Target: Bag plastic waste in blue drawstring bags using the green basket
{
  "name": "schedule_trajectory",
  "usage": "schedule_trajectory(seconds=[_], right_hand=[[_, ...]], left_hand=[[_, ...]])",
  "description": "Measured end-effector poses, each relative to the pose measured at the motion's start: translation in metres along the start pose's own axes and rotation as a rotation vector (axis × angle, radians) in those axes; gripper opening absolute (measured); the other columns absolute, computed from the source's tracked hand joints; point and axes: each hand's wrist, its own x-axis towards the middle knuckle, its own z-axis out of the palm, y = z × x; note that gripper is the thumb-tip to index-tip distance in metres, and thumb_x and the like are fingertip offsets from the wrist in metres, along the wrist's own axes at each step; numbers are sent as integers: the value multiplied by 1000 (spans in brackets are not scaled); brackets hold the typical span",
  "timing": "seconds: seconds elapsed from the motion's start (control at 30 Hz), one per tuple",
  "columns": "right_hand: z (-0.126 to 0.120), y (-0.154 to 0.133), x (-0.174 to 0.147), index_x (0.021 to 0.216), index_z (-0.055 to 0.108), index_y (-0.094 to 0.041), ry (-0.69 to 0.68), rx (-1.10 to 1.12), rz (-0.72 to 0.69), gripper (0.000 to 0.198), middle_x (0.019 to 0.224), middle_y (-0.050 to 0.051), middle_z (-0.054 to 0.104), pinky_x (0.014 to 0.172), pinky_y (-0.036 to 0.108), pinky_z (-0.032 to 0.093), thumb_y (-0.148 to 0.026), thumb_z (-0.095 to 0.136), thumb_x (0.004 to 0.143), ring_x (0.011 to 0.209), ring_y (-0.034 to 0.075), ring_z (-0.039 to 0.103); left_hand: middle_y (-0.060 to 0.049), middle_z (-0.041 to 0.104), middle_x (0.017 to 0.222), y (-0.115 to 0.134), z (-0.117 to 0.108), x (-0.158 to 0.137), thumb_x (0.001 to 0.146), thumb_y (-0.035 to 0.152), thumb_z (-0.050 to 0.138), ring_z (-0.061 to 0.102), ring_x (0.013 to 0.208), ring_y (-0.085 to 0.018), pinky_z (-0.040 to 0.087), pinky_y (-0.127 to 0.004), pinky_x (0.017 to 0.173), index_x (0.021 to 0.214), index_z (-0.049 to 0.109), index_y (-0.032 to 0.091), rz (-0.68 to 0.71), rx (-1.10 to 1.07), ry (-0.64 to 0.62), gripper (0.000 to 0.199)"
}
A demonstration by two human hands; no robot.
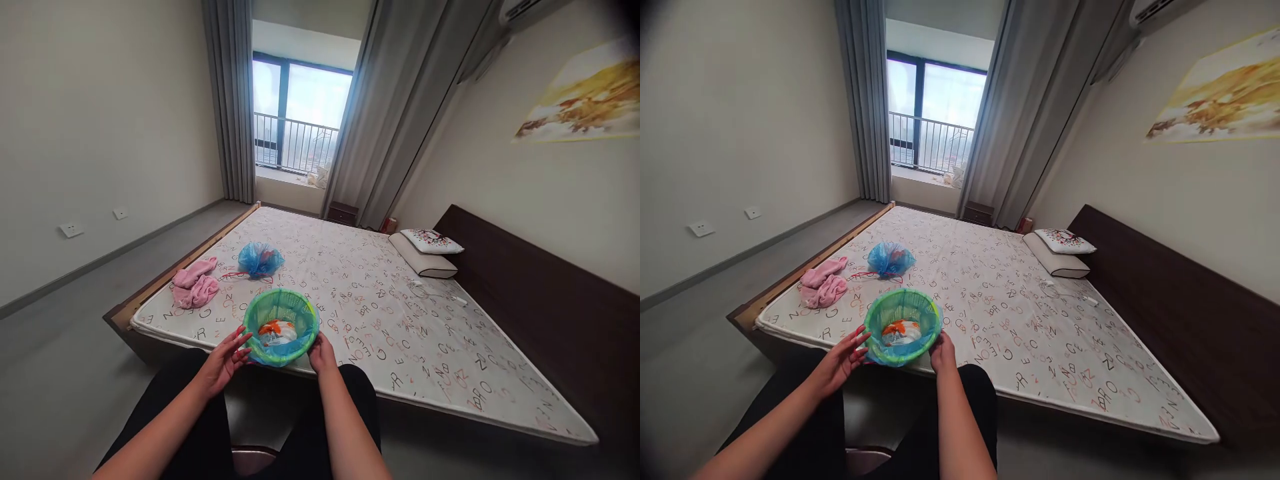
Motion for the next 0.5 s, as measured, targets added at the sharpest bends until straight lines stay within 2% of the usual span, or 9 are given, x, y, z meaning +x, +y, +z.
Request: schedule_trajectory(seconds=[0.07, 0.2, 0.3, 0.4, 0.43, 0.5], right_hand=[[-2, -14, -1, 82, 53, -23, -39, 19, -37, 17, 64, -5, 59, 56, 21, 50, -29, 68, 78, 57, 11, 59], [-3, -33, -6, 92, 54, -23, -102, -22, -64, 35, 54, -11, 49, 42, 18, 35, -36, 80, 72, 42, 8, 43], [0, -37, -17, 105, 55, -25, -157, -99, -60, 52, 50, -15, 44, 39, 17, 30, -36, 86, 66, 39, 7, 36], [7, -30, -33, 104, 53, -25, -207, -172, -15, 50, 49, -16, 38, 37, 18, 29, -51, 81, 72, 36, 6, 28], [9, -25, -38, 105, 53, -25, -208, -208, -11, 51, 50, -16, 41, 37, 19, 31, -55, 79, 73, 35, 6, 29], [14, -9, -48, 115, 52, -25, -186, -307, -53, 60, 58, -12, 53, 39, 21, 37, -54, 80, 71, 39, 9, 42]], left_hand=[[-9, 70, 137, 1, 8, -2, 82, 18, 76, 78, 88, -21, 66, -32, 74, 133, 60, 27, 0, -5, -32, 54], [-12, 65, 144, 0, 29, 3, 84, 27, 77, 79, 93, -25, 64, -37, 79, 142, 50, 28, -19, 8, -79, 64], [-15, 67, 140, -4, 45, 12, 82, 31, 80, 79, 82, -23, 62, -34, 73, 150, 41, 28, -64, 110, -65, 78], [-14, 72, 131, -13, 59, 23, 81, 33, 79, 73, 60, -18, 54, -28, 57, 161, 29, 29, -62, 285, -41, 94], [-13, 73, 127, -18, 63, 25, 82, 33, 76, 70, 54, -16, 51, -27, 53, 163, 26, 29, -40, 340, -43, 95], [-10, 76, 116, -30, 71, 28, 86, 32, 68, 64, 47, -14, 49, -28, 52, 166, 23, 26, 32, 459, -63, 92]])
